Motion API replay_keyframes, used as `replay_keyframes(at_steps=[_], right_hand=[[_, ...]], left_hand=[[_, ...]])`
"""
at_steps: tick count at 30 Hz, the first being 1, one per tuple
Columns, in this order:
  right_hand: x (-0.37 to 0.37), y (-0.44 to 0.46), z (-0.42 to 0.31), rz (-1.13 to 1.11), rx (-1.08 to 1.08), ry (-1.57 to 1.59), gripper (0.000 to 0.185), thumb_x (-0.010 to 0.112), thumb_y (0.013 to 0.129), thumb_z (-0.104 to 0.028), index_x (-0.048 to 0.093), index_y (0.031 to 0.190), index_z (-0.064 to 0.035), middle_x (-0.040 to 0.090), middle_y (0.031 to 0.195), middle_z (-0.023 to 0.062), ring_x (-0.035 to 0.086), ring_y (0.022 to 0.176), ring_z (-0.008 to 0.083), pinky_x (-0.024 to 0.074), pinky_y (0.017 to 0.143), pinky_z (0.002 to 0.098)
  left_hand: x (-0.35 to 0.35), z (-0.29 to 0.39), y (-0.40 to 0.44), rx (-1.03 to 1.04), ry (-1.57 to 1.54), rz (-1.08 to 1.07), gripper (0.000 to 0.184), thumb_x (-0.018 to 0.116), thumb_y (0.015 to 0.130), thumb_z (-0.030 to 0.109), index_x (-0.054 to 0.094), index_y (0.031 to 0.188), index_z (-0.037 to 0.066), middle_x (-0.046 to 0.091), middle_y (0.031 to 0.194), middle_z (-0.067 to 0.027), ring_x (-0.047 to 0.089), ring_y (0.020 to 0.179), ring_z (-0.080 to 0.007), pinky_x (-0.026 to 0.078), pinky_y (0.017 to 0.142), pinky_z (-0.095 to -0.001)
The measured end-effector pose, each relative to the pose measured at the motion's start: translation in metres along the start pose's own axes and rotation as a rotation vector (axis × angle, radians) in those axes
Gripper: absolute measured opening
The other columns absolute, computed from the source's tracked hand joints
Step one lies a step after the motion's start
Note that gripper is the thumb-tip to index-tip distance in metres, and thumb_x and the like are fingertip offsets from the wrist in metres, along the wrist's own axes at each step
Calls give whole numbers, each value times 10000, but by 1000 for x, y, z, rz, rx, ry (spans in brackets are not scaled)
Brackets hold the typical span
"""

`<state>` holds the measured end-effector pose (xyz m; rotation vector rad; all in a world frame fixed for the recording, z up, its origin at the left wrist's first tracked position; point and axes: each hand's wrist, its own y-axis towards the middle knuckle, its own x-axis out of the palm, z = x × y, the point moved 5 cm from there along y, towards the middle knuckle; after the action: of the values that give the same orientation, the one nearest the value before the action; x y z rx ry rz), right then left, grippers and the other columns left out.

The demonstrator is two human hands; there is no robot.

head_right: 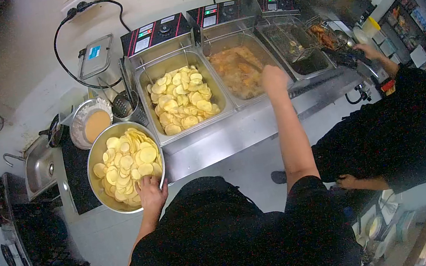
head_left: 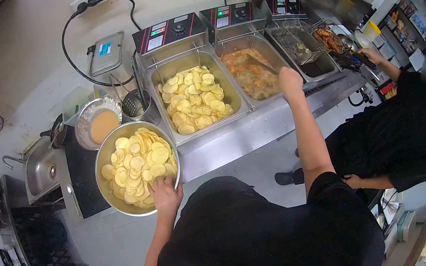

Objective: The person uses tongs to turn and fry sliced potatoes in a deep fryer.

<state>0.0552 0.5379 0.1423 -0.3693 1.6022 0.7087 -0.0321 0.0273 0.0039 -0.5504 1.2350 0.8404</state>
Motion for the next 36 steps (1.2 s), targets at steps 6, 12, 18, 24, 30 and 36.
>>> replay_keyframes(at_steps=[6,12,18,24,30,36], right_hand=[[-7,0,33,-51,134,224,302,660,842,-229,743,1006,10,710,1002,266,693,965,430,561,842,476],[2,2,48,-134,174,506,323,702,863,-251,741,1065,-2,743,913,169,715,801,312,550,725,405],[27,-4,100,-386,502,890,232,681,908,-228,729,860,-7,681,692,82,546,473,141,358,393,313],[42,-12,146,-406,473,694,246,661,910,-217,706,813,5,670,628,101,545,434,162,386,368,344],[37,-9,125,-399,387,427,260,670,875,-237,721,901,16,724,752,175,686,595,294,539,552,415],[29,-3,87,-240,186,253,311,682,864,-301,754,784,-9,715,753,194,698,618,320,542,593,426]], left_hand=[[2,-1,0,26,-18,9,362,729,841,356,668,1038,58,597,1095,-146,548,1152,-339,338,1051,-671],[-2,2,1,33,-40,-12,348,712,858,350,665,1039,57,597,1084,-152,544,1152,-345,328,1053,-671],[2,0,0,43,-43,3,329,697,868,350,670,1038,69,597,1081,-146,544,1150,-342,328,1052,-667],[-1,2,1,58,-41,-21,333,684,874,357,679,1062,81,595,1083,-142,545,1146,-337,331,1051,-664],[1,1,2,29,-36,-69,347,686,871,355,679,1078,76,596,1086,-141,545,1147,-339,328,1054,-671],[0,2,2,23,-9,-64,365,693,866,352,671,1097,71,603,1105,-144,548,1152,-337,332,1049,-678]])
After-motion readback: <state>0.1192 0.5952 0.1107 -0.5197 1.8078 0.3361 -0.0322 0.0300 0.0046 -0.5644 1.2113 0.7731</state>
